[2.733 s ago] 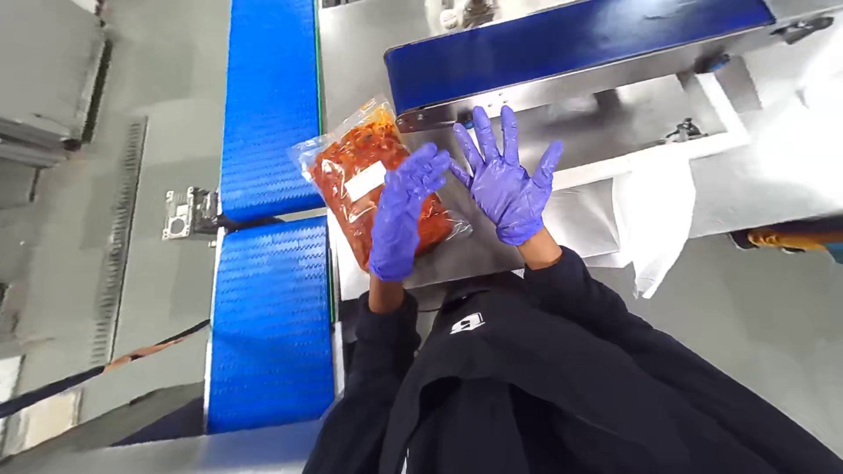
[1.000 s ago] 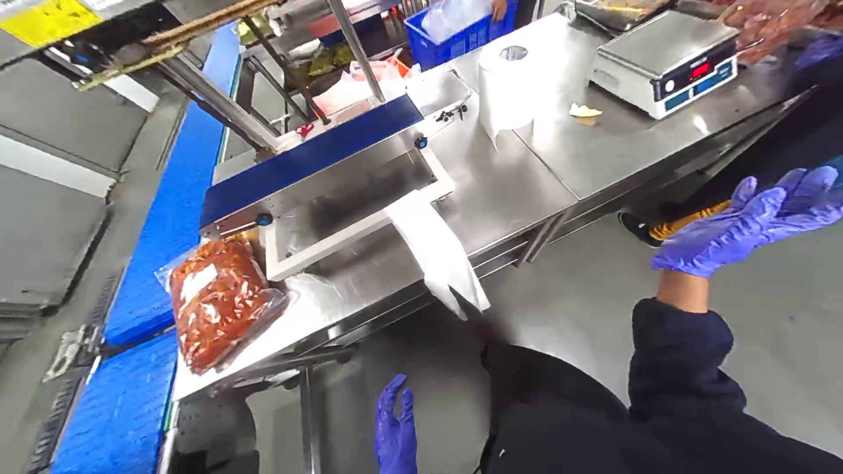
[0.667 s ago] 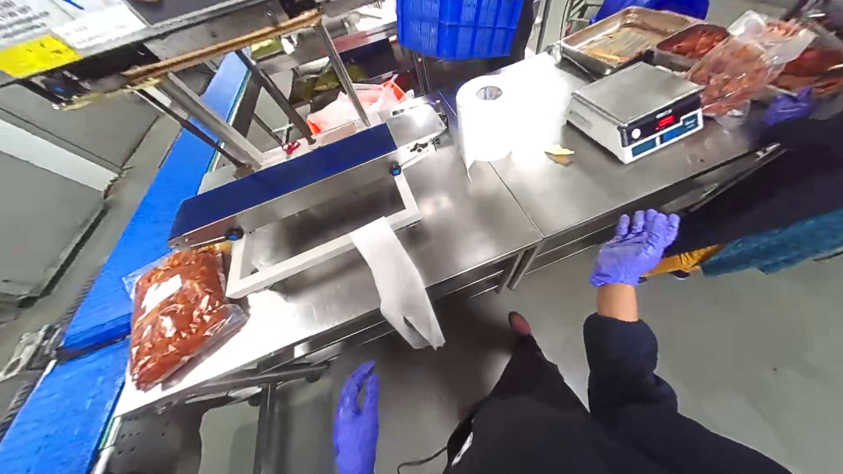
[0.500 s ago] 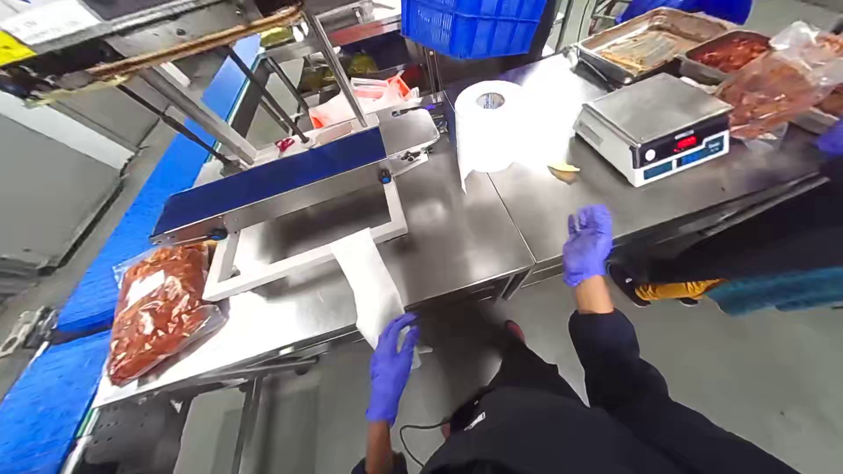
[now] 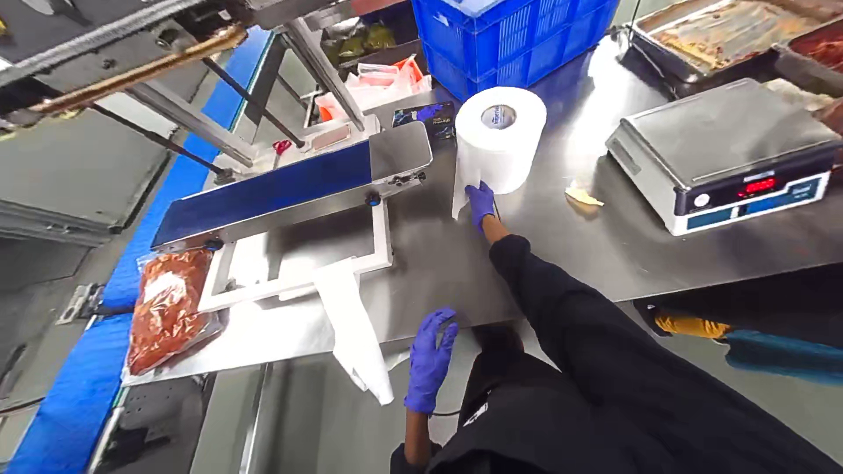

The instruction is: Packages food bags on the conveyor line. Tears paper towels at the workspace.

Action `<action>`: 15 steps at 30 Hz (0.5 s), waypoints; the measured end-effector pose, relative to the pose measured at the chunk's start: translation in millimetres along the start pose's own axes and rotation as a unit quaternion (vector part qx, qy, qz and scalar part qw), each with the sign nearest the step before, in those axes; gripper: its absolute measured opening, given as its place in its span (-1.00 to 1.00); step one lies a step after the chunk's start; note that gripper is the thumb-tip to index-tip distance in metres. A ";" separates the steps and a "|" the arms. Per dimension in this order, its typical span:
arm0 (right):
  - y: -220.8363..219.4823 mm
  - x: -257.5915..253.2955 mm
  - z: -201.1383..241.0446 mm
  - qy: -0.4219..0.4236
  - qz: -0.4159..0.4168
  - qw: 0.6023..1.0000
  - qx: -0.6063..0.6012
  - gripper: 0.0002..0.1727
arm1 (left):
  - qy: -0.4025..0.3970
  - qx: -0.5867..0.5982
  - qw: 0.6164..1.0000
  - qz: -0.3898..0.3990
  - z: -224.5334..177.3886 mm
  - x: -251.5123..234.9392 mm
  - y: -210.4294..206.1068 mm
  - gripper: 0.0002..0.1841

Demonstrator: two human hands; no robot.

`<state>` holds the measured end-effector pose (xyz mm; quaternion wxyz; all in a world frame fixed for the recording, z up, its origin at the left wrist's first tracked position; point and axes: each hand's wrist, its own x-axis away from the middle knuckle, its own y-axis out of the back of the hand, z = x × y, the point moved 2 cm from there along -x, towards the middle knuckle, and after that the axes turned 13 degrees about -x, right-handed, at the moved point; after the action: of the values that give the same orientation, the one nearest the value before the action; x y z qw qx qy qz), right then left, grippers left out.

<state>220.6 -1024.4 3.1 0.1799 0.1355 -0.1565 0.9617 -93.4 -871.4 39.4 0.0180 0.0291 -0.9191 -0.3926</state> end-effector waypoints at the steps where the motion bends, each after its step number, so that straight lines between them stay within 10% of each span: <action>1: 8.1 -0.1 -0.1 0.010 0.015 1.000 0.014 -0.68 | 0.009 0.001 1.000 0.007 2.8 -6.0 1.1 -0.65; 5: 57.7 20.0 16.7 0.023 0.047 0.992 0.112 -0.71 | -0.017 0.005 0.997 0.069 0.4 -53.6 5.8 -0.58; 10: 140.2 78.4 19.1 -0.007 0.120 0.973 0.199 -0.72 | -0.261 -0.030 0.965 0.010 -34.4 -167.0 2.6 -0.36; 15: 230.8 103.4 30.4 0.019 -0.075 0.982 0.171 -0.81 | -0.360 -0.237 0.902 -0.027 -88.8 -281.8 -6.6 -0.07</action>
<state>44.3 -1208.2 5.4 0.2282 0.1577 0.0241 0.9604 193.0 -920.9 93.1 -0.3184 -0.0943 -0.7418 -0.5826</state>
